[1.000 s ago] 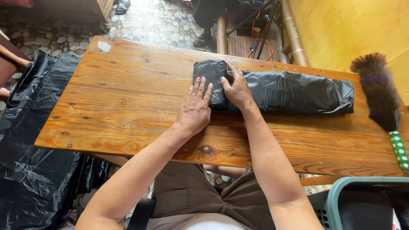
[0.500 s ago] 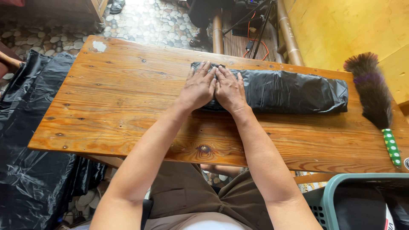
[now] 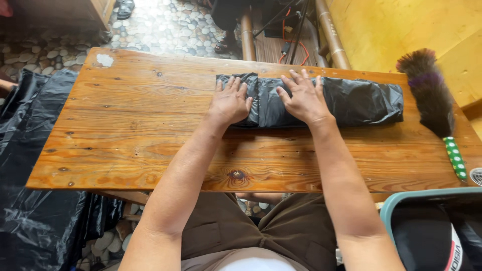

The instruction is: The person folds a black plastic-wrapped package on a wooden table and places it into a black drawstring bag. They pull the blue drawstrings to close the bag, then place the bag into a green plastic basket. Finally, they pick up a larger black plastic-wrapped package from the floor and place it on the table.

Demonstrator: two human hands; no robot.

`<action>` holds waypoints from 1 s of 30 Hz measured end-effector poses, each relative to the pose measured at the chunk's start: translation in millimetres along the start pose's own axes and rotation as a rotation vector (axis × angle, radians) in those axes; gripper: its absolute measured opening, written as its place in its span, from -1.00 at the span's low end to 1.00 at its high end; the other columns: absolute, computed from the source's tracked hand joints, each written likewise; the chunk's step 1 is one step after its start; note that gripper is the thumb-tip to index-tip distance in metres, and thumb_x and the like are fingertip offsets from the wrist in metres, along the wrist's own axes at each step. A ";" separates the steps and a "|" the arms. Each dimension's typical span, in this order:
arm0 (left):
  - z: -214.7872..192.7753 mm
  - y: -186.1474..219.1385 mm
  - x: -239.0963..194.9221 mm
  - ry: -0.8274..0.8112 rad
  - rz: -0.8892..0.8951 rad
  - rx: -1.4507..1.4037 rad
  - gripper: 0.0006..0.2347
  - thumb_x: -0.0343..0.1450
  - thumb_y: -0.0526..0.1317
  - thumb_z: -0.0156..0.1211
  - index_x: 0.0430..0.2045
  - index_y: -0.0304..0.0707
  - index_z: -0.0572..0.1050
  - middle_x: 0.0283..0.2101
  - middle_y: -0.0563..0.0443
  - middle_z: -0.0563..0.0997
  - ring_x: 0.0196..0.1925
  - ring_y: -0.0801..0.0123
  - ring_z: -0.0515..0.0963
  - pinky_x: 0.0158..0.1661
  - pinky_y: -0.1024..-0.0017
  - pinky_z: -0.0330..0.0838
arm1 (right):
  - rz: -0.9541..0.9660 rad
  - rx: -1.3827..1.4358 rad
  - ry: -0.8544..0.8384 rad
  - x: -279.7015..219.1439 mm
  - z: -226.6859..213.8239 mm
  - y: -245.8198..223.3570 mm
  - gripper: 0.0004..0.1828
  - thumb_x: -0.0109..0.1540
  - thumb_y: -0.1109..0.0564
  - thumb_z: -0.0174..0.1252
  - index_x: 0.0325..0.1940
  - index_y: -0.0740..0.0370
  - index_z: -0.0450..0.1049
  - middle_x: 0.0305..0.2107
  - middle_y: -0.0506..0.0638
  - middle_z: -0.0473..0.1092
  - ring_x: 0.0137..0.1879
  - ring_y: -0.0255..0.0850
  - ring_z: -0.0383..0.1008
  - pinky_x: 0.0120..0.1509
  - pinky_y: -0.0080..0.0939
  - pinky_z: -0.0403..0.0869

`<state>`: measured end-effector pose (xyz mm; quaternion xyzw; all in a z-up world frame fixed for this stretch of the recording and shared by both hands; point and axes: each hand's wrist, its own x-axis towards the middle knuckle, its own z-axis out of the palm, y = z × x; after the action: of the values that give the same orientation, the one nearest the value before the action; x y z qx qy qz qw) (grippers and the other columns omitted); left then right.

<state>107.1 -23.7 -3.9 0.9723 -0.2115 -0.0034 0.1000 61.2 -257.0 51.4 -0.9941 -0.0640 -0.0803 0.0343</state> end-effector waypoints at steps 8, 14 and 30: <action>-15.1 30.8 12.2 0.030 -0.030 -0.150 -0.37 0.45 0.03 -0.29 0.46 -0.25 -0.02 0.44 -0.45 0.20 0.54 -0.17 0.09 0.43 -0.17 -0.16 | 0.111 -0.035 -0.059 -20.3 18.0 30.8 -0.34 0.45 -0.45 -0.42 0.56 -0.29 0.15 0.46 -0.08 0.17 0.60 0.01 0.00 0.60 0.46 -0.14; -62.7 59.6 -23.9 -0.098 -0.049 -0.006 -0.13 0.38 0.50 -0.48 0.50 -0.08 0.05 0.48 -0.54 0.08 0.57 -0.27 -0.06 0.40 -0.28 -0.31 | 0.123 -0.012 -0.116 -24.3 10.3 29.8 -0.33 0.45 -0.46 -0.51 0.57 -0.34 0.11 0.47 -0.13 0.14 0.60 -0.05 0.00 0.62 0.39 -0.13; -39.7 60.4 -9.4 -0.062 0.164 0.193 -0.34 0.52 0.32 -0.57 0.51 0.07 -0.01 0.59 -0.07 -0.06 0.62 0.11 -0.25 0.48 -0.08 -0.49 | 0.275 0.034 -0.131 -33.2 14.5 134.7 -0.25 0.46 -0.52 -0.57 0.61 -0.22 0.03 0.50 -0.09 0.04 0.64 -0.04 -0.16 0.66 0.37 -0.33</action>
<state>75.7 -66.0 46.5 0.9563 -0.2924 -0.0048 -0.0009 48.8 -393.1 23.8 -0.9959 0.0692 -0.0087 0.0574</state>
